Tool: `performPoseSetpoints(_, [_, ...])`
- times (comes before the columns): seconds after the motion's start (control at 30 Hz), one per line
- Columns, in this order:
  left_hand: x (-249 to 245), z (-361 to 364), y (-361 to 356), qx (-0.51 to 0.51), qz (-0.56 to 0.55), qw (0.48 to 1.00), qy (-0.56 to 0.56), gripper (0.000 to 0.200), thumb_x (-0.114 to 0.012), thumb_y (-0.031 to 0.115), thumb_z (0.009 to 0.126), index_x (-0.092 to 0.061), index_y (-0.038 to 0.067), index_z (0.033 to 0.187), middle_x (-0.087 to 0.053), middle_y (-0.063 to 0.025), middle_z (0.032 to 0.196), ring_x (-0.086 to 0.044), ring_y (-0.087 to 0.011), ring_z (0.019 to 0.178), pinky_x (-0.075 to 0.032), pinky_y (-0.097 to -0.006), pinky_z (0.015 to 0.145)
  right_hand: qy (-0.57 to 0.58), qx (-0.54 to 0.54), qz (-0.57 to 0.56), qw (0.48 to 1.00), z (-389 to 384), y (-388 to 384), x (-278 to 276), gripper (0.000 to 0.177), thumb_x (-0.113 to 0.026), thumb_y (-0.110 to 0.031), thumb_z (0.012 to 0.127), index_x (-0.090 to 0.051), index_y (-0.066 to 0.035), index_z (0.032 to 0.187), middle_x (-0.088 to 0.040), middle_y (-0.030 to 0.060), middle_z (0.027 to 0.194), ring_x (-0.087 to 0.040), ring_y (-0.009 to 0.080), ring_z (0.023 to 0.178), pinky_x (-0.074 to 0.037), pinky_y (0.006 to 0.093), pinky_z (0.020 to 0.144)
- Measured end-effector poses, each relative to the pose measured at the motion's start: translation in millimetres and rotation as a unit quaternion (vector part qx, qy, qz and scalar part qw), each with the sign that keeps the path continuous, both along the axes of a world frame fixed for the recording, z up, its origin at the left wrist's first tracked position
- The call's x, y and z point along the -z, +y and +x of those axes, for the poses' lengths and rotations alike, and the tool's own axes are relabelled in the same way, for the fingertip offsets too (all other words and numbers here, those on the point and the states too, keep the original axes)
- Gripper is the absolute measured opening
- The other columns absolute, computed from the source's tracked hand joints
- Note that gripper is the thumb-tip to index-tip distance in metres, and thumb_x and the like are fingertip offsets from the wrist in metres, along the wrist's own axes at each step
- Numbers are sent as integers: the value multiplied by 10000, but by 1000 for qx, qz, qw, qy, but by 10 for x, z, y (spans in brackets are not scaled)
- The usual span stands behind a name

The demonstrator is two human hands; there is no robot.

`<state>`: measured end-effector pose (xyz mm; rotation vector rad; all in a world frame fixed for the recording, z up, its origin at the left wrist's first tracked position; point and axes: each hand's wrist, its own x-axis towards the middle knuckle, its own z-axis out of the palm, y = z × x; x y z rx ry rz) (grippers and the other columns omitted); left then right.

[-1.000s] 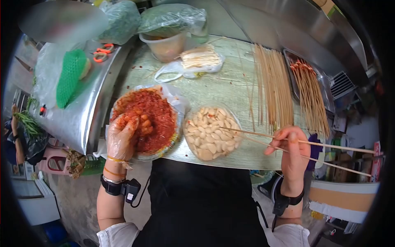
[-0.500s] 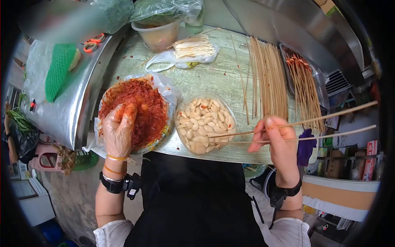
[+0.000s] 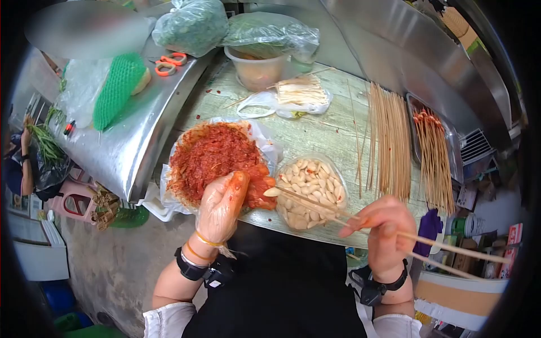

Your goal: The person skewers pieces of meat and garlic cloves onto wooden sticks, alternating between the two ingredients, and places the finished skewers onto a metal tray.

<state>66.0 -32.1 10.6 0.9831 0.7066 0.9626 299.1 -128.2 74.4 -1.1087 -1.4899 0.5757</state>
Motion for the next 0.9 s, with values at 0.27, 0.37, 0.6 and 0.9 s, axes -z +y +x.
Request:
performPoseSetpoints(0.27, [-43, 22, -87, -7, 19, 999, 27, 351, -530, 144, 921, -513, -101, 1171, -633, -163, 1010, -645, -231, 871, -519, -366, 819, -162, -62, 36, 984, -179, 138, -21, 334, -436, -304, 963, -595, -60, 800, -664, 64, 741, -601, 194, 637, -482, 285, 578])
performPoseSetpoints(0.37, [32, -11, -58, -14, -16, 1000, 23, 357, -563, 60, 877, -499, -102, 1189, -627, -158, 1024, -642, -236, 878, -518, -379, 833, -161, -121, 84, 976, -155, 187, -32, 98, -592, -113, 832, -630, -32, 875, -621, 100, 740, -614, 244, 618, -484, 304, 506])
performPoseSetpoints(0.6, [125, 8, 23, -45, -107, 973, -198, 405, -596, 168, 892, -493, -65, 1206, -569, -188, 1146, -591, -269, 1021, -509, -413, 860, -57, -9, 31, 998, -144, 66, 74, 285, -464, -247, 955, -601, -20, 851, -636, 106, 778, -608, 204, 653, -492, 285, 601])
performPoseSetpoints(0.9, [198, 100, 15, -42, -136, 953, -269, 345, -569, 124, 905, -498, -32, 1204, -573, -177, 1127, -579, -240, 995, -486, -417, 888, -77, -12, 54, 996, -235, 120, 182, 281, -447, -235, 963, -604, -16, 881, -634, 112, 789, -606, 203, 672, -492, 287, 616])
